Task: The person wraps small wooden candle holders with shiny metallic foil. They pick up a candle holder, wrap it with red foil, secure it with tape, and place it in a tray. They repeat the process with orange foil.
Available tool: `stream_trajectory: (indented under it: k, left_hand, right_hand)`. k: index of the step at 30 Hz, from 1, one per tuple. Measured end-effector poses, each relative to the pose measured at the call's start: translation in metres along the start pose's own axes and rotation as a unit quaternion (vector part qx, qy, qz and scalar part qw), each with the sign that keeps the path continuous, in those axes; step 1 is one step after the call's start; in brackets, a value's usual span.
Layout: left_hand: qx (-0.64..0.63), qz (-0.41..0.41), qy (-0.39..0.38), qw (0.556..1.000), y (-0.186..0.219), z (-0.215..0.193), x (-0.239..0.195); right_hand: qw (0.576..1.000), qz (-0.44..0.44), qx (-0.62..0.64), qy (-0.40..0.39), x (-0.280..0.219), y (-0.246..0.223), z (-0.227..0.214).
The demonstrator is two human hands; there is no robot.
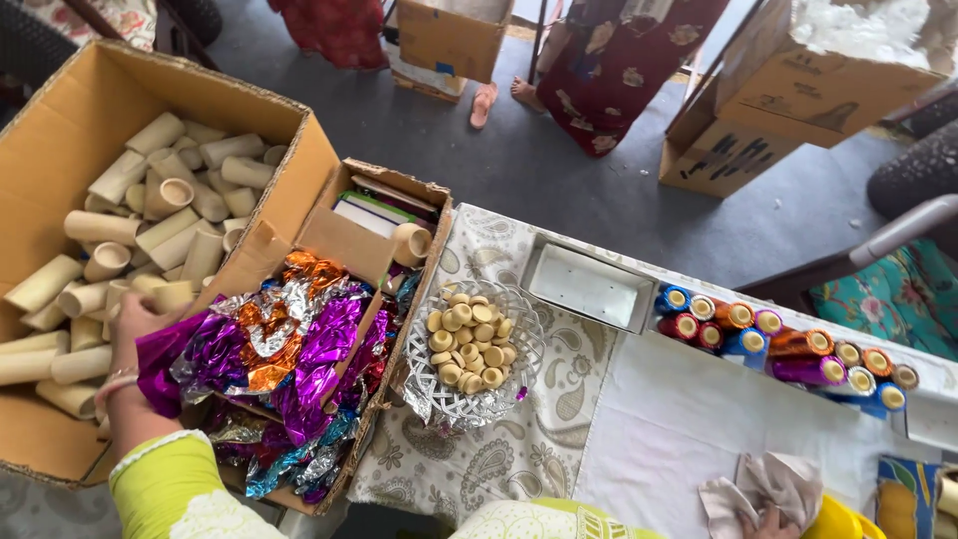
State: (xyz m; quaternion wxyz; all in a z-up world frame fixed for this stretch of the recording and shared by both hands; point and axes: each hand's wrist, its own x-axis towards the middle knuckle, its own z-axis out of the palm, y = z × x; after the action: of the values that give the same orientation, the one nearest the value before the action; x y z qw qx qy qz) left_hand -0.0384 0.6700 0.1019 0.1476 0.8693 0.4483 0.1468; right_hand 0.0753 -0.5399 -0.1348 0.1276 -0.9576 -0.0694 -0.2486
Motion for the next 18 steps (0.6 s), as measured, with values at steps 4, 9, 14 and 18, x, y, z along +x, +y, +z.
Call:
stream_trajectory:
  k: [4,9,14,18]
  left_hand:
    - [-0.062,0.022,0.074,0.995,-0.033,-0.013,-0.015]
    - [-0.504,-0.12,0.213,0.828,-0.06,-0.062,-0.05]
    - [-0.683,-0.08,0.09,0.721,-0.022,-0.11,-0.119]
    - [-0.643,0.048,-0.09,0.759,0.132,-0.069,-0.236]
  right_hand:
    - [0.942,0.194,-0.1,-0.254,0.017,-0.017,-0.015]
    - [0.911,0.264,0.063,-0.311,0.022,-0.013,0.001]
    - [0.835,0.376,0.351,-0.195,0.063,-0.077,-0.044]
    - [0.759,0.374,0.513,-0.144,0.097,-0.119,-0.037]
